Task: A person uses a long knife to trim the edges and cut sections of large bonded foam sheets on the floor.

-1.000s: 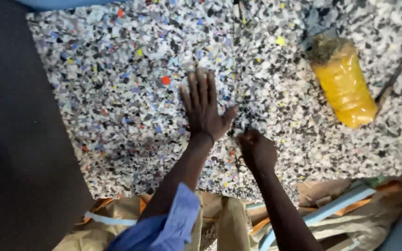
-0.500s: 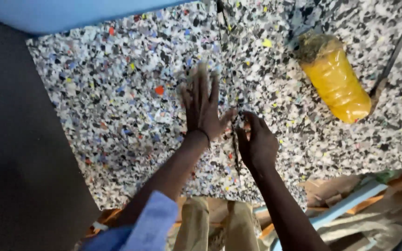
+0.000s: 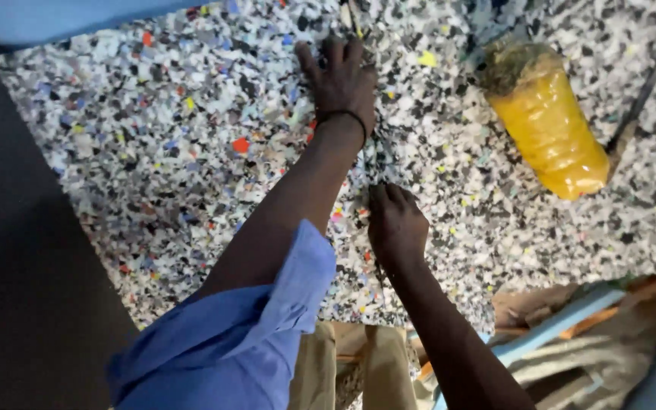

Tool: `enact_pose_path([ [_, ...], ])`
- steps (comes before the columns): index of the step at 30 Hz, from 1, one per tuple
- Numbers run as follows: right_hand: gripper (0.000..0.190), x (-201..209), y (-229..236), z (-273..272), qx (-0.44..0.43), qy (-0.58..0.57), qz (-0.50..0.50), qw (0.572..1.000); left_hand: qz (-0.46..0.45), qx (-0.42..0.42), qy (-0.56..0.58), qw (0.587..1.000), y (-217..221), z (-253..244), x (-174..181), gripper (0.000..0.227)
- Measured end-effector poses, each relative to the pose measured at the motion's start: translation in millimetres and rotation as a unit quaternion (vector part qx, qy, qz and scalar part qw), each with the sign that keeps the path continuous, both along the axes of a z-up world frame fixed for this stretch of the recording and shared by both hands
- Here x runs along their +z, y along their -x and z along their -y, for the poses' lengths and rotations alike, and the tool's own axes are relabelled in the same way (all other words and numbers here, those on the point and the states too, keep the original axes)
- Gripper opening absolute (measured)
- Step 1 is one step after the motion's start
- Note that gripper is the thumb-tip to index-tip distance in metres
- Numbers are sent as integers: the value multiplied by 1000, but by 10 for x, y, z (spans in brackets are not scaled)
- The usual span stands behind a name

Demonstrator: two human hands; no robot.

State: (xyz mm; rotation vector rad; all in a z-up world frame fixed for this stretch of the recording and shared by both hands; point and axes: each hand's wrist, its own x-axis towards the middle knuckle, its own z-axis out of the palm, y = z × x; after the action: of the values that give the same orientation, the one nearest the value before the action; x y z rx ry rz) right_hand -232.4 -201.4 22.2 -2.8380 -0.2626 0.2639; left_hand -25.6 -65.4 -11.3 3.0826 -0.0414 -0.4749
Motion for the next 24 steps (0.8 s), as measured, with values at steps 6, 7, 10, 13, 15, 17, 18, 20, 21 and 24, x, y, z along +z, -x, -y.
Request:
enact_pose_path([
  [6,7,-139,-160,-9,45,-47,-10,998,-60,-32,-23,997,-2,-124,214,54],
  [7,17,-123,-101,8,19,-43,-44,998,-33,-51,-16,998,85,-189,231,65],
  [10,15,305,-5,61,-86,-64,-178,978,103,-107,151,977,624,-538,372,73],
  [13,23,480,-315,179,-176,-99,-208,957,243,-64,280,926,984,-796,132,67],
  [15,28,406,-497,288,-201,-102,-185,956,235,14,264,935,1169,-788,20,79],
  [17,56,208,-813,384,1,-80,149,986,246,54,117,961,1163,-686,131,69],
  [18,56,259,-940,342,2,-83,147,986,245,55,114,961,1165,-568,152,69],
  [20,83,350,-1233,280,74,-74,67,992,163,117,62,978,1129,-306,171,78],
  [21,83,270,-1241,338,75,-75,63,992,159,119,60,978,1136,-261,162,78],
  [24,84,19,-1387,427,129,-64,59,988,204,101,-67,971,1016,-193,67,101],
])
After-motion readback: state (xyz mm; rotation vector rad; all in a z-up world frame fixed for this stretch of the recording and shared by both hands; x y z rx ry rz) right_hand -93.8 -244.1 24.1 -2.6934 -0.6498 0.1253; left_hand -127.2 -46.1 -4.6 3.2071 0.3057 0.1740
